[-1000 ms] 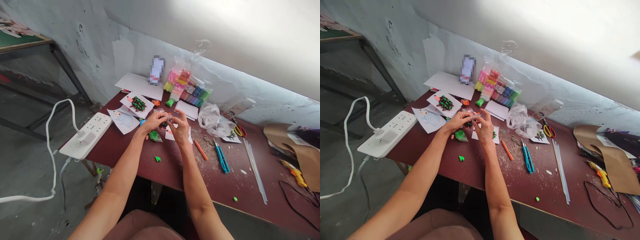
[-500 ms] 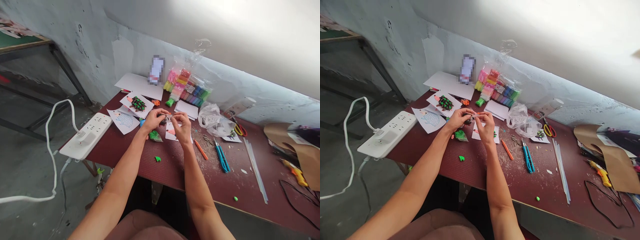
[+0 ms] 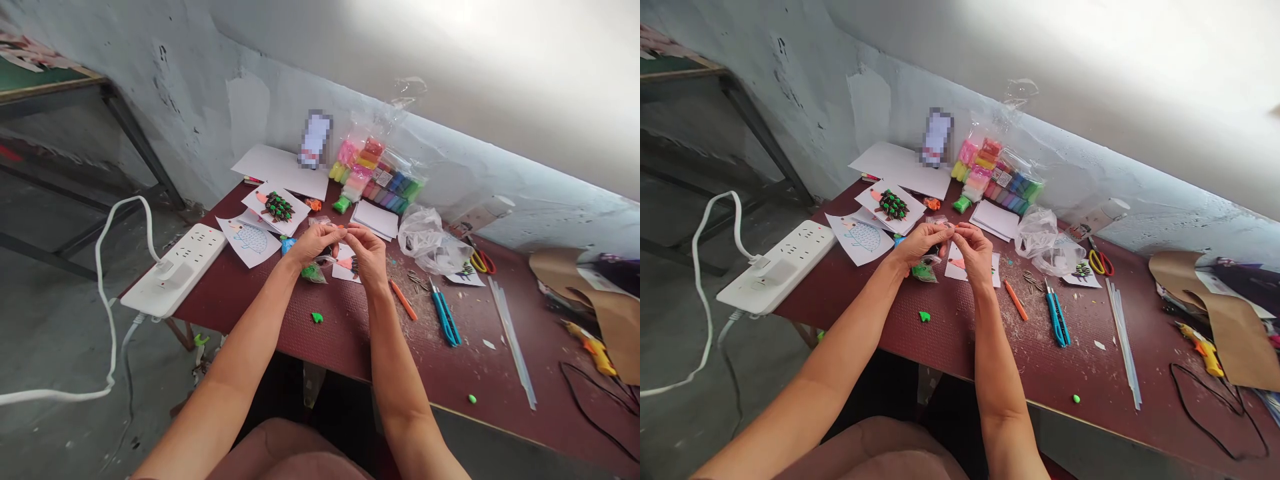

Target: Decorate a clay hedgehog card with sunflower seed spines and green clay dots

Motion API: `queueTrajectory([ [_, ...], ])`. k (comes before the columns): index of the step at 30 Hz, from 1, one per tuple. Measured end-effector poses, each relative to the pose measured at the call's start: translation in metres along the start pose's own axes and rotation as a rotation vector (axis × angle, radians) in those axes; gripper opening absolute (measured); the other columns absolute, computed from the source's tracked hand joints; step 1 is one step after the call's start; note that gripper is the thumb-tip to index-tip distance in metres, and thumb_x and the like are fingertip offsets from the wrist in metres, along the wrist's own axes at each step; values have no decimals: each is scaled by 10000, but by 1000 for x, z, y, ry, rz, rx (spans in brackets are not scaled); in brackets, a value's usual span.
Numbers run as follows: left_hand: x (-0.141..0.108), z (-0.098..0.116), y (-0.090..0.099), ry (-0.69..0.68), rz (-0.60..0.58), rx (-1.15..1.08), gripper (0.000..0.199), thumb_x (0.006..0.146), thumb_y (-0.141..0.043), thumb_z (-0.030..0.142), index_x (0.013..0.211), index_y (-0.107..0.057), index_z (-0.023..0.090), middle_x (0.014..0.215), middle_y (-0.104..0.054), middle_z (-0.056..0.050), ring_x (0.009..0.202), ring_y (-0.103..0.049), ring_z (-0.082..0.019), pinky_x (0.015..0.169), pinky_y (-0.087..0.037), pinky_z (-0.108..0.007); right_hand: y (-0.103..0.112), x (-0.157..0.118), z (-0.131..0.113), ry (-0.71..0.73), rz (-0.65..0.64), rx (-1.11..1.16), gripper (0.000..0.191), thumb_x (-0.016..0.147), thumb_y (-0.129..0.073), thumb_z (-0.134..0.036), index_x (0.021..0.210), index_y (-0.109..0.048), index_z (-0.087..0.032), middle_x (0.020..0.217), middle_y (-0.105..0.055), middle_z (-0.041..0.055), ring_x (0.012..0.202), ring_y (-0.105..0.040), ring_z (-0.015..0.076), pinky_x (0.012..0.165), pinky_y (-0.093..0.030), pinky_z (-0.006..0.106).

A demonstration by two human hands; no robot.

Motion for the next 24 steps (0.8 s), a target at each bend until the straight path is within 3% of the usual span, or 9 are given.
queueTrajectory([
  [4,0,0,2,8,6,-67,614,813,-782,719,614,-652,152,569,-611,-18,479,-473,-76,467,-335,-230,0,0,1,33,-18,-36,323,790,-865,-533,863,-783,-230,1166,-742,96,1111,-702,254,998,-581,428],
  [10,0,7,8,-40,52,-25,630,732,-857,709,547,-642,147,573,-571,-9,534,-466,-77,520,-357,-242,-3,-3,-12,150,-80,-250,219,864,-814,-433,1002,-821,-263,1217,-728,86,1075,-703,229,953,-587,399],
  [16,1,3,7,-45,11,5,573,774,-824,692,637,-667,158,612,-599,-6,598,-508,-107,592,-400,-254,-4,-4,-17,160,-96,-235,229,856,-817,-390,1050,-830,-267,1202,-751,81,986,-718,214,923,-602,400],
  [24,4,1,7,-78,-6,79,557,813,-775,679,640,-654,164,637,-608,-8,656,-545,-132,671,-438,-272,-5,-6,-21,169,-93,-284,137,847,-797,-361,904,-805,-237,1067,-776,71,917,-703,203,846,-582,365],
])
Point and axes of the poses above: each hand's wrist, its own x-axis towards the middle knuckle, its own y-axis out of the back of the hand, z = x × y, the point moved 8 cm from there along x, towards the middle knuckle
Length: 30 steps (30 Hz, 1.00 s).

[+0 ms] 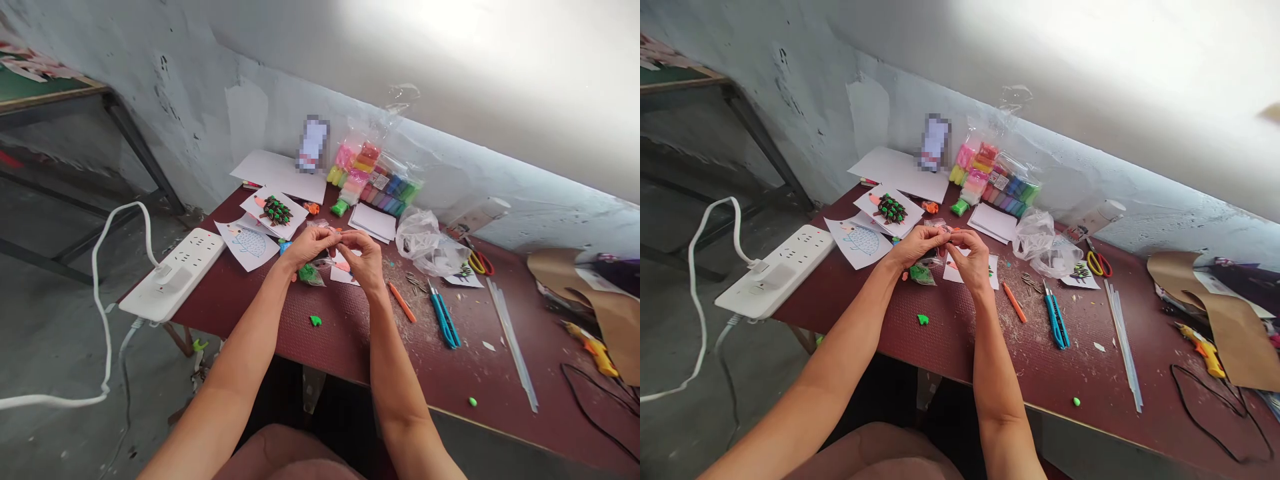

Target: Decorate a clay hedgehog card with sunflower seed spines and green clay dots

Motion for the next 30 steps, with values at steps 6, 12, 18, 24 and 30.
queueTrajectory([
  [6,-1,3,-4,-2,-17,-56,514,785,-796,654,691,-654,169,655,-608,11,650,-553,-127,671,-454,-265,-4,-1,2,-49,-25,0,240,855,-778,-411,1023,-802,-241,1062,-774,65,863,-699,191,838,-580,368],
  [12,0,-2,6,39,75,-16,524,770,-832,643,643,-703,152,656,-673,-35,679,-602,-141,693,-460,-265,-3,-2,-4,-38,29,-81,213,879,-746,-446,880,-787,-237,939,-767,56,847,-676,201,804,-563,353],
  [18,-1,-1,7,39,87,-35,480,727,-878,603,654,-738,149,679,-701,-40,694,-614,-142,700,-470,-264,-2,-3,-9,21,43,-77,139,877,-748,-357,817,-774,-234,922,-766,53,846,-679,199,782,-544,344],
  [24,-1,-3,10,33,124,-79,520,702,-898,628,619,-709,151,621,-628,-10,641,-569,-119,648,-452,-262,-2,-2,-7,6,45,-33,149,867,-768,-367,925,-822,-241,1041,-784,69,845,-695,193,787,-569,350],
  [30,-2,-1,9,37,127,-29,550,691,-887,657,589,-692,153,609,-616,-12,614,-522,-111,611,-407,-258,0,-1,-9,17,35,-76,130,854,-753,-359,854,-819,-247,966,-787,61,829,-696,202,747,-572,345],
])
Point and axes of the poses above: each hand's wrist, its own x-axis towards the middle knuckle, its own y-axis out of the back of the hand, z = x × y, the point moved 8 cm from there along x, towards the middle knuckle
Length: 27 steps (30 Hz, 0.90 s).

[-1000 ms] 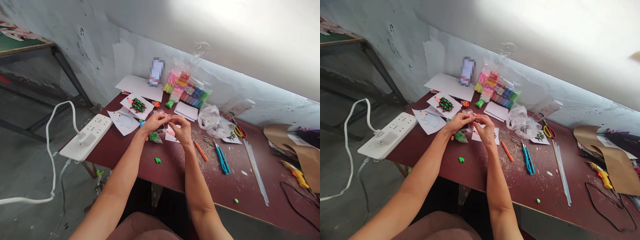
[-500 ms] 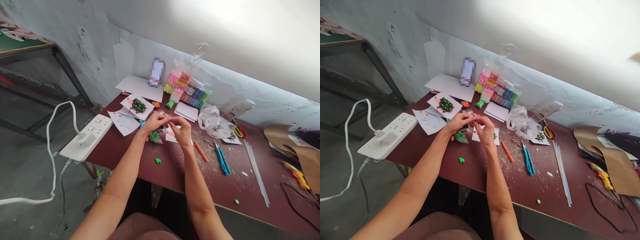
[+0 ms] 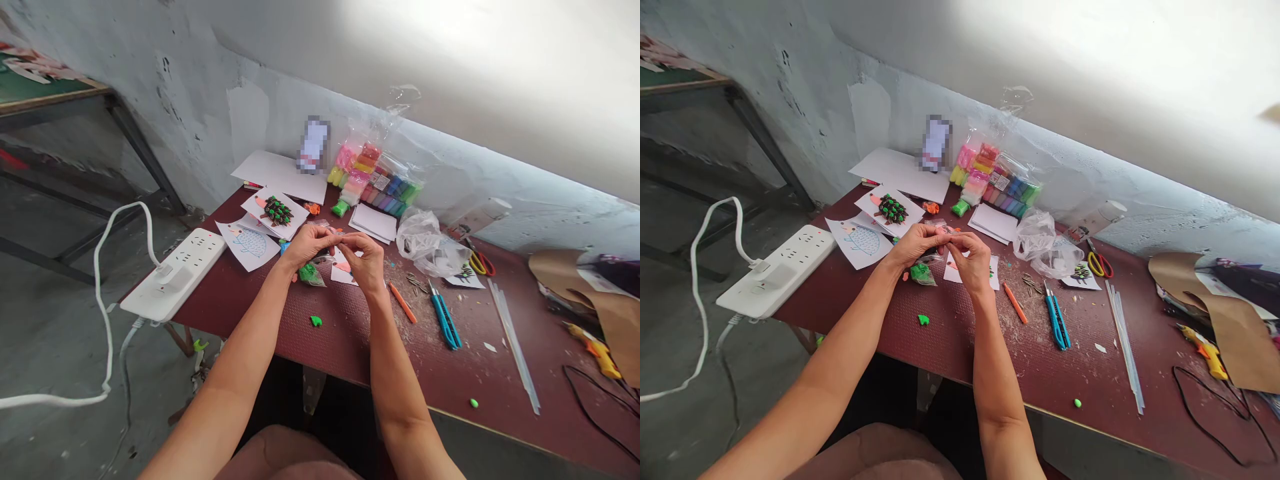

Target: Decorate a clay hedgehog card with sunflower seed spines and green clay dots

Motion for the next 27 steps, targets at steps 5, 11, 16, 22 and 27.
queueTrajectory([
  [5,-2,11,-5,-71,-35,107,520,780,-818,626,615,-664,157,631,-610,-8,642,-525,-122,645,-410,-260,-2,-3,-4,4,20,-100,118,846,-681,-306,790,-756,-234,833,-749,39,691,-630,170,700,-537,326],
  [11,-3,17,-4,-98,-14,173,406,812,-785,529,669,-660,170,634,-615,4,638,-536,-132,641,-423,-263,21,-4,12,-129,249,-158,135,833,-622,-341,784,-688,-234,757,-712,17,656,-610,169,681,-523,312],
  [16,-4,15,4,-93,40,-1,265,825,-776,416,782,-759,155,745,-743,-54,796,-659,-173,804,-507,-306,46,3,34,-216,315,56,261,805,-629,-415,953,-715,-217,859,-731,38,698,-650,175,700,-553,323],
  [22,-1,6,4,-38,22,-9,218,792,-794,330,914,-829,154,728,-748,-42,816,-675,-183,839,-516,-332,33,8,37,-285,125,126,267,761,-695,-485,800,-692,-221,727,-688,19,655,-624,168,650,-555,313],
  [27,1,2,4,-7,-3,41,196,801,-800,354,817,-819,160,686,-714,-28,782,-653,-169,791,-501,-298,26,3,31,-322,15,65,387,761,-753,-589,711,-662,-217,621,-636,0,531,-551,130,500,-467,259],
])
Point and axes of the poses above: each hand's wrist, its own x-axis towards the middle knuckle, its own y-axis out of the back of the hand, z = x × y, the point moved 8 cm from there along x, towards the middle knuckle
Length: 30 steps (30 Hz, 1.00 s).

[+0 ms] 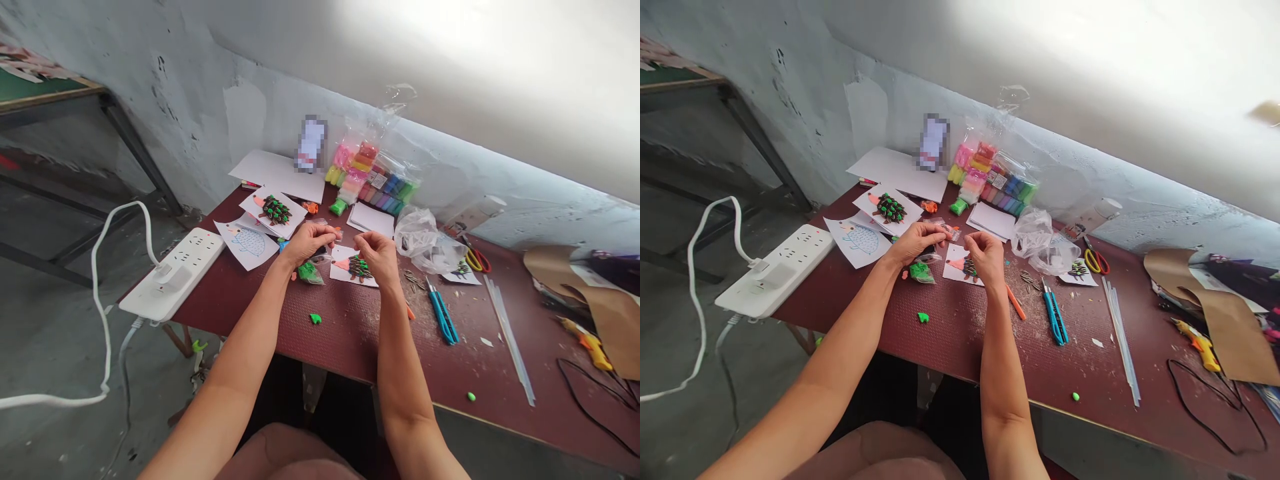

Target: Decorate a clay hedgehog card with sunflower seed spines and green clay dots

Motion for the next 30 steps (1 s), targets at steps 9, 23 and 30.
queueTrajectory([
  [9,1,-8,-9,19,-74,-8,260,827,-809,404,781,-744,158,586,-647,14,628,-586,-126,749,-480,-275,-4,-18,23,-209,-70,135,386,693,-803,-562,781,-694,-203,586,-629,-29,364,-545,138,298,-342,244],
  [23,2,-12,-6,27,-44,31,297,811,-833,417,715,-746,149,708,-716,-31,757,-638,-151,817,-495,-294,-6,-20,16,-191,-51,179,539,644,-868,-667,756,-625,-200,694,-763,55,410,-528,91,352,-411,204],
  [30,-1,-13,-12,53,-88,-34,398,745,-896,494,702,-714,142,622,-661,-3,630,-568,-114,699,-459,-270,-8,-20,12,-134,-42,179,522,727,-785,-701,680,-665,-195,502,-528,-46,386,-411,79,312,-323,204],
])
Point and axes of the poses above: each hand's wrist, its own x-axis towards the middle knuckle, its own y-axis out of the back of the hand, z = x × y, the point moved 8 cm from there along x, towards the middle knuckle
